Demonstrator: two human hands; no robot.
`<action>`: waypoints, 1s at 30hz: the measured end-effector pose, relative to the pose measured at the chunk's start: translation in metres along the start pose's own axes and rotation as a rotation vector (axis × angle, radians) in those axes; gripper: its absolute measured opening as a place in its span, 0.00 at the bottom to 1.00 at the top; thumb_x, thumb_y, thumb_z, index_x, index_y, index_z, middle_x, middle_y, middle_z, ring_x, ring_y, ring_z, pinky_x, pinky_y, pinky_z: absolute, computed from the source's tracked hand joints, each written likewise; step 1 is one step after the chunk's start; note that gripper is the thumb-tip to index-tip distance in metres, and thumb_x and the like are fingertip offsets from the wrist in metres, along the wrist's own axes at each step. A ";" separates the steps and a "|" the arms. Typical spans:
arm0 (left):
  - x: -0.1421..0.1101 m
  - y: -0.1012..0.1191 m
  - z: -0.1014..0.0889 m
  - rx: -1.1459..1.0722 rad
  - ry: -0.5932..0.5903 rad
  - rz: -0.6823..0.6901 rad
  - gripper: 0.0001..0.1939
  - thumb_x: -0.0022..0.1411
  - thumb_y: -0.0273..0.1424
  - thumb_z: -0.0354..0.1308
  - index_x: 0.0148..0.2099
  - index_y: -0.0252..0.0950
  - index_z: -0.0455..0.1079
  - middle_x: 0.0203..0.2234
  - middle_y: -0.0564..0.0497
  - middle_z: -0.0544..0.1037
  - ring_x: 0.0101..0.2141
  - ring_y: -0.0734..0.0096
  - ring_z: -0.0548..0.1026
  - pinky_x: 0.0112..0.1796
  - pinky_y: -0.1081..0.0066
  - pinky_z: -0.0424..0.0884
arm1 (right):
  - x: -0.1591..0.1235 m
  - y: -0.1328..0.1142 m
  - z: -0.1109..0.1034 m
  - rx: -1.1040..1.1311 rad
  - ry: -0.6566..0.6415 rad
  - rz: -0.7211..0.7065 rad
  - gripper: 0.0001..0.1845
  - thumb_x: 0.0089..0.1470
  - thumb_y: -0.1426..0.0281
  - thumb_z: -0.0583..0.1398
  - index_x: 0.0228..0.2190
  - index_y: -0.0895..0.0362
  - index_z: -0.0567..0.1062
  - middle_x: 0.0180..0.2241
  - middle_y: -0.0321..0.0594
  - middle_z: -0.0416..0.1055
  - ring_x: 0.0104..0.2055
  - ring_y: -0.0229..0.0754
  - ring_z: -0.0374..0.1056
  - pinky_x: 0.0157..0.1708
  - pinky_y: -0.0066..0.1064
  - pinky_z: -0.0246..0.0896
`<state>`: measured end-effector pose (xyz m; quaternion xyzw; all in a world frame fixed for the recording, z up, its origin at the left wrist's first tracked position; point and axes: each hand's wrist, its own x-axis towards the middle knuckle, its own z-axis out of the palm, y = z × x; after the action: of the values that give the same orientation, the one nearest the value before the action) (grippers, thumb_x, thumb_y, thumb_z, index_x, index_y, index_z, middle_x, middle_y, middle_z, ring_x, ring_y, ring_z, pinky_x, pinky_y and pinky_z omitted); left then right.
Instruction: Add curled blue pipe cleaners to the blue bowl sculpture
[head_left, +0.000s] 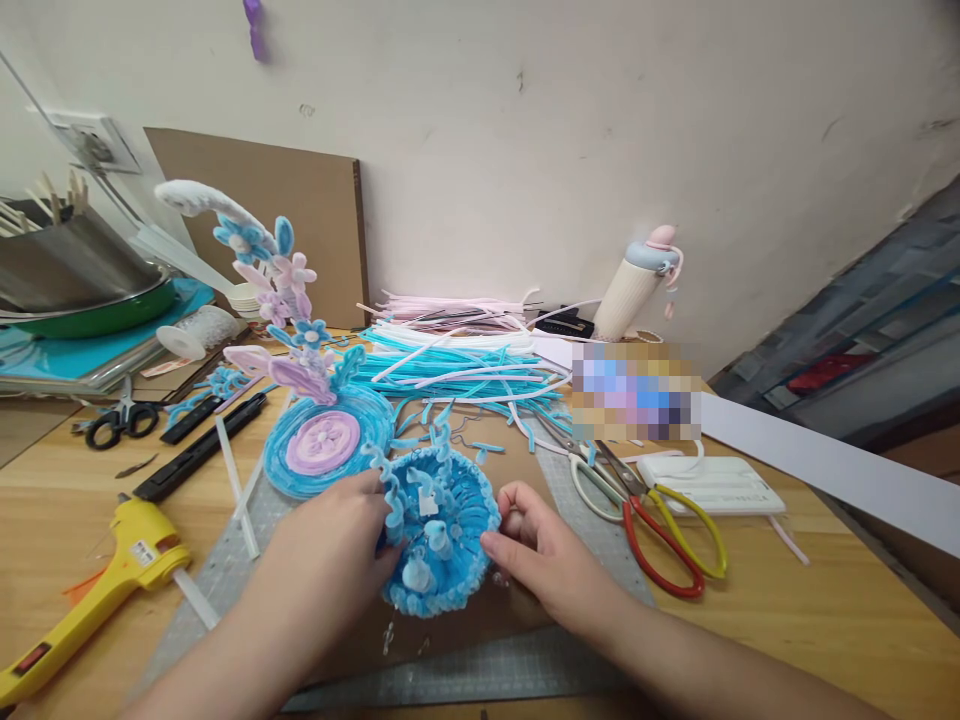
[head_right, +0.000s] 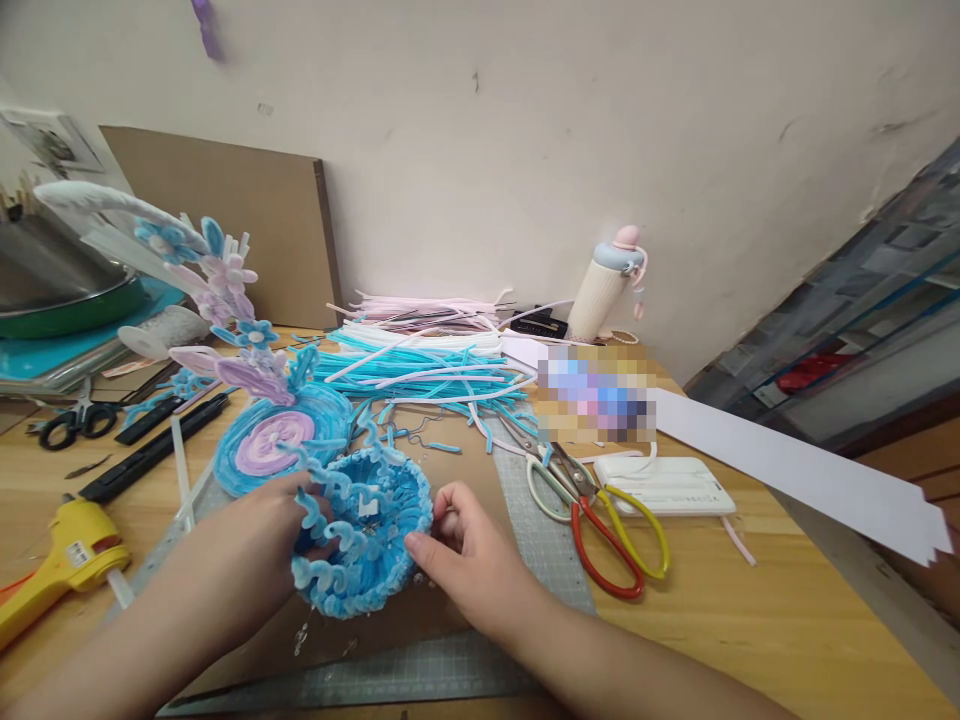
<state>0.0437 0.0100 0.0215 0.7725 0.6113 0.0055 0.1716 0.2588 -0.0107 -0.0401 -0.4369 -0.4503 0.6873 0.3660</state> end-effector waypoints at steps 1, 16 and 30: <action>0.000 0.001 0.000 0.030 -0.015 -0.008 0.07 0.54 0.29 0.55 0.30 0.37 0.74 0.37 0.43 0.76 0.38 0.50 0.75 0.36 0.59 0.67 | 0.000 0.000 0.000 0.004 -0.002 -0.001 0.29 0.47 0.48 0.66 0.32 0.53 0.58 0.25 0.26 0.62 0.26 0.32 0.59 0.28 0.26 0.56; -0.007 -0.036 -0.034 -0.333 -0.063 0.053 0.13 0.56 0.44 0.57 0.38 0.44 0.77 0.37 0.52 0.79 0.38 0.61 0.75 0.40 0.65 0.69 | 0.003 -0.003 -0.004 0.002 0.047 0.027 0.29 0.45 0.47 0.65 0.32 0.53 0.58 0.21 0.24 0.61 0.23 0.32 0.60 0.24 0.26 0.53; 0.023 -0.023 -0.005 -0.260 0.018 0.114 0.08 0.53 0.36 0.57 0.31 0.37 0.72 0.34 0.49 0.70 0.35 0.59 0.71 0.37 0.63 0.66 | 0.004 -0.008 -0.001 -0.038 0.058 0.024 0.28 0.45 0.46 0.64 0.32 0.52 0.58 0.23 0.26 0.61 0.25 0.35 0.61 0.24 0.26 0.52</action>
<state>0.0268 0.0372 0.0154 0.7772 0.5622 0.1013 0.2639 0.2593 -0.0048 -0.0341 -0.4687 -0.4471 0.6702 0.3624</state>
